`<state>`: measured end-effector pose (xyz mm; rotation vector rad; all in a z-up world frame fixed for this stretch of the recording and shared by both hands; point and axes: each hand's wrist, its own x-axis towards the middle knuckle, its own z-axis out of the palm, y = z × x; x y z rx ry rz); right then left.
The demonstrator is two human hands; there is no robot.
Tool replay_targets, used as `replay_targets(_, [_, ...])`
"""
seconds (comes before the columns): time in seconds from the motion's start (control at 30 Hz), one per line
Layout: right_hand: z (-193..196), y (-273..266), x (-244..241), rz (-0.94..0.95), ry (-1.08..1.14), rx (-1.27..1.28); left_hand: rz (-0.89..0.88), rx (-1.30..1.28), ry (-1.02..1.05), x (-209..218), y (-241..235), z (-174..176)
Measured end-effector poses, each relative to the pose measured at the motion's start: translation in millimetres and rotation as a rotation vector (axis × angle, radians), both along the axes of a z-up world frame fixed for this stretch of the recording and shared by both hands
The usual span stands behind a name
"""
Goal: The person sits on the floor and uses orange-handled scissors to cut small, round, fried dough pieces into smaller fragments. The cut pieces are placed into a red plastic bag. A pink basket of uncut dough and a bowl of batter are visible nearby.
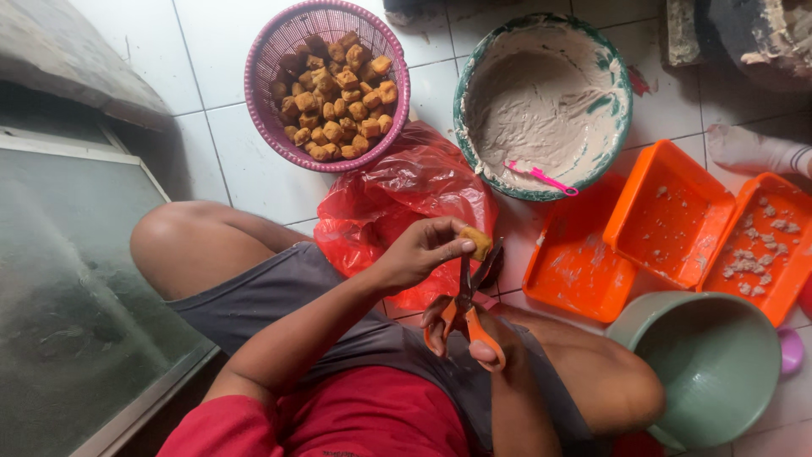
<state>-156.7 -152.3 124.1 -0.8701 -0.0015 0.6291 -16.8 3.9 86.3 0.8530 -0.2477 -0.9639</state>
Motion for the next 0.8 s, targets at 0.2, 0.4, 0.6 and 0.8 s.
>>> replay_targets(0.2, [-41.4,4.9,-8.6,-0.068,0.101,0.030,-0.012,-0.013,-0.039,-6.2,2.5,2.2])
replay_targets(0.4, [-55.1,2.6,-14.6,-0.172,0.143,-0.081,0.062,0.136,-0.394,-11.7,1.6,23.8])
replay_targets(0.6, [-52.2,1.1,-9.9,-0.141,0.082,-0.074,0.069,0.246,-0.248,-8.3,2.2,34.1])
replay_targets(0.8, [-59.4,9.1,-14.1,-0.249,0.236,0.001,0.172,0.024,-0.055,-10.9,2.3,17.4])
